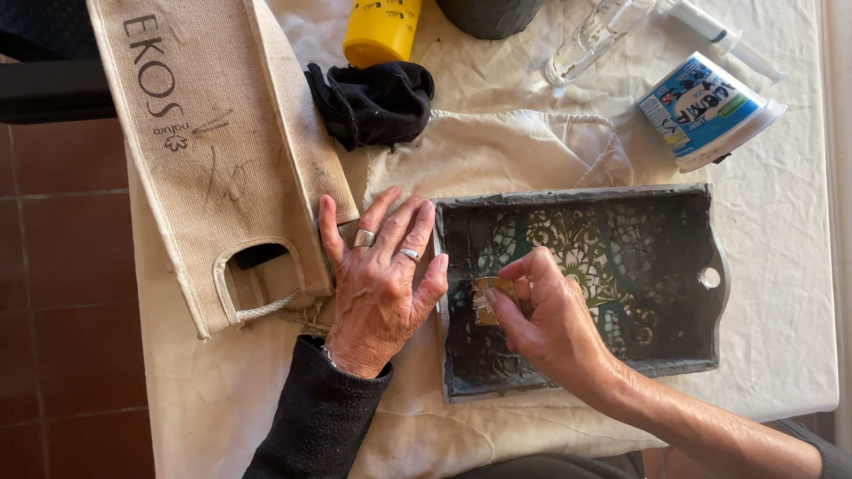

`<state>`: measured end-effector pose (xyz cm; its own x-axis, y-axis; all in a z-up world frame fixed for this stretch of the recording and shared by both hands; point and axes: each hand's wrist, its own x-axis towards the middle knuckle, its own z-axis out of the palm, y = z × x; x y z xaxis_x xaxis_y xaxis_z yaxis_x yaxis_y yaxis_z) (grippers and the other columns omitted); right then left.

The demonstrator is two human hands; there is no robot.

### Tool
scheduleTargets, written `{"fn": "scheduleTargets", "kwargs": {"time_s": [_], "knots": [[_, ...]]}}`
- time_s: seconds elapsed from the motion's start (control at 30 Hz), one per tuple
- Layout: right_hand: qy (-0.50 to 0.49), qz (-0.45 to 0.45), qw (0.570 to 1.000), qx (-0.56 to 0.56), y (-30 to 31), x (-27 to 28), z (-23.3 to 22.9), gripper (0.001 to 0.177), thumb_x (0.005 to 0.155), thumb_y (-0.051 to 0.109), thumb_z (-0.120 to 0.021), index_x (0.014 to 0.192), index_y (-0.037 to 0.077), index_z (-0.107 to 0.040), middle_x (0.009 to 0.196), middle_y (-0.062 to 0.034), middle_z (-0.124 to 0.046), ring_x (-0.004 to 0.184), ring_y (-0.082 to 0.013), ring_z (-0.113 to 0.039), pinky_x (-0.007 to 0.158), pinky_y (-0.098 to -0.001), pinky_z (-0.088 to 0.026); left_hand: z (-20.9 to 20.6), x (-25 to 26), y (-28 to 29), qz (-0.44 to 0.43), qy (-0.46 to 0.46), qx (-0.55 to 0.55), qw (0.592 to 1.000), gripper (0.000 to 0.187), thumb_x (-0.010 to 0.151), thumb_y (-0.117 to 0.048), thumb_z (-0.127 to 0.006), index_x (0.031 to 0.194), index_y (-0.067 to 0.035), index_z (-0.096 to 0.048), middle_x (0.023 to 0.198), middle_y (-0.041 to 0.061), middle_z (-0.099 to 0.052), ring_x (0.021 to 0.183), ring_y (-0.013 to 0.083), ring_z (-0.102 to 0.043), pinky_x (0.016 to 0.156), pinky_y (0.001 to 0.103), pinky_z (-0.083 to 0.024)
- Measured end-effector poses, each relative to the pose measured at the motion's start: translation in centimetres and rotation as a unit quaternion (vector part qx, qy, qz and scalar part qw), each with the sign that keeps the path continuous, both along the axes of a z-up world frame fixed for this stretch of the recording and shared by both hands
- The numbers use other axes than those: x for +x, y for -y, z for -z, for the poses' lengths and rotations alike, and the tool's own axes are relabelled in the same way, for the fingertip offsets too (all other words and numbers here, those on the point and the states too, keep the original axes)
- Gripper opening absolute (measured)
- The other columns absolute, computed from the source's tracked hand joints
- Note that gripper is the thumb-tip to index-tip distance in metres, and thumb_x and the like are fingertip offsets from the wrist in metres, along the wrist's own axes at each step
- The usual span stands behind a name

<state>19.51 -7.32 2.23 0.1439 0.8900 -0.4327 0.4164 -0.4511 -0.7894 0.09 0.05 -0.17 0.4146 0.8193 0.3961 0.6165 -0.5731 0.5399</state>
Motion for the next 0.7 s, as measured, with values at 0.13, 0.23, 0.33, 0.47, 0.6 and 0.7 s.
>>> {"fn": "scheduleTargets", "kwargs": {"time_s": [0.13,0.23,0.33,0.47,0.6,0.7], "knots": [[-0.013,0.009,1.0,-0.001,0.0,-0.2,-0.1,0.019,0.091,0.007,-0.069,0.102,0.003,-0.054,0.054,-0.0045,-0.06,0.04,-0.0117,-0.051,0.036,-0.0266,-0.038,-0.2,0.0,0.0,0.003,-0.001,0.003,1.0,0.047,0.091,-0.023,-0.065,0.129,0.004,-0.065,0.134,0.017,-0.066,0.135,0.0362,-0.054,0.12,0.069,-0.007],[-0.053,0.023,0.998,-0.018,0.0,0.2,-0.2,0.02,0.093,0.008,-0.067,0.105,0.002,-0.053,0.056,-0.0063,-0.06,0.042,-0.012,-0.051,0.037,-0.0269,-0.038,-0.1,0.0,0.0,0.001,-0.001,0.001,1.0,0.046,0.091,-0.023,-0.064,0.128,0.004,-0.066,0.133,0.017,-0.066,0.135,0.0353,-0.054,0.12,0.068,-0.006],[-0.055,0.023,0.998,-0.033,0.1,0.6,-0.5,0.02,0.093,0.008,-0.068,0.105,-0.001,-0.054,0.055,-0.0079,-0.061,0.042,-0.013,-0.051,0.037,-0.0275,-0.04,-0.1,-0.1,0.0,0.001,0.0,-0.005,1.0,0.047,0.092,-0.024,-0.062,0.13,0.002,-0.065,0.135,0.015,-0.065,0.137,0.0345,-0.053,0.121,0.067,-0.005],[-0.073,0.04,0.996,-0.015,0.4,1.0,-0.1,0.021,0.093,0.006,-0.068,0.106,0.001,-0.052,0.057,-0.0073,-0.061,0.042,-0.0126,-0.054,0.037,-0.0263,-0.04,-0.3,-0.1,0.1,0.004,0.0,-0.008,1.0,0.047,0.092,-0.024,-0.062,0.13,0.003,-0.065,0.134,0.015,-0.065,0.136,0.0348,-0.053,0.121,0.067,-0.006],[-0.051,0.032,0.998,-0.001,-0.4,0.6,-0.4,0.019,0.093,0.007,-0.068,0.103,0.001,-0.053,0.055,-0.0064,-0.061,0.041,-0.0119,-0.053,0.036,-0.026,-0.04,-0.1,0.0,0.0,0.0,-0.002,-0.001,1.0,0.046,0.091,-0.023,-0.063,0.129,0.003,-0.066,0.133,0.015,-0.066,0.136,0.0347,-0.053,0.121,0.067,-0.006],[-0.061,0.04,0.997,-0.002,-0.7,0.4,0.5,0.02,0.093,0.006,-0.066,0.105,0.001,-0.052,0.057,-0.0069,-0.06,0.041,-0.0124,-0.051,0.036,-0.0262,-0.038,-0.1,0.0,0.0,0.001,-0.001,-0.002,1.0,0.046,0.091,-0.022,-0.063,0.129,0.003,-0.065,0.134,0.015,-0.065,0.136,0.035,-0.054,0.121,0.067,-0.006]]}}
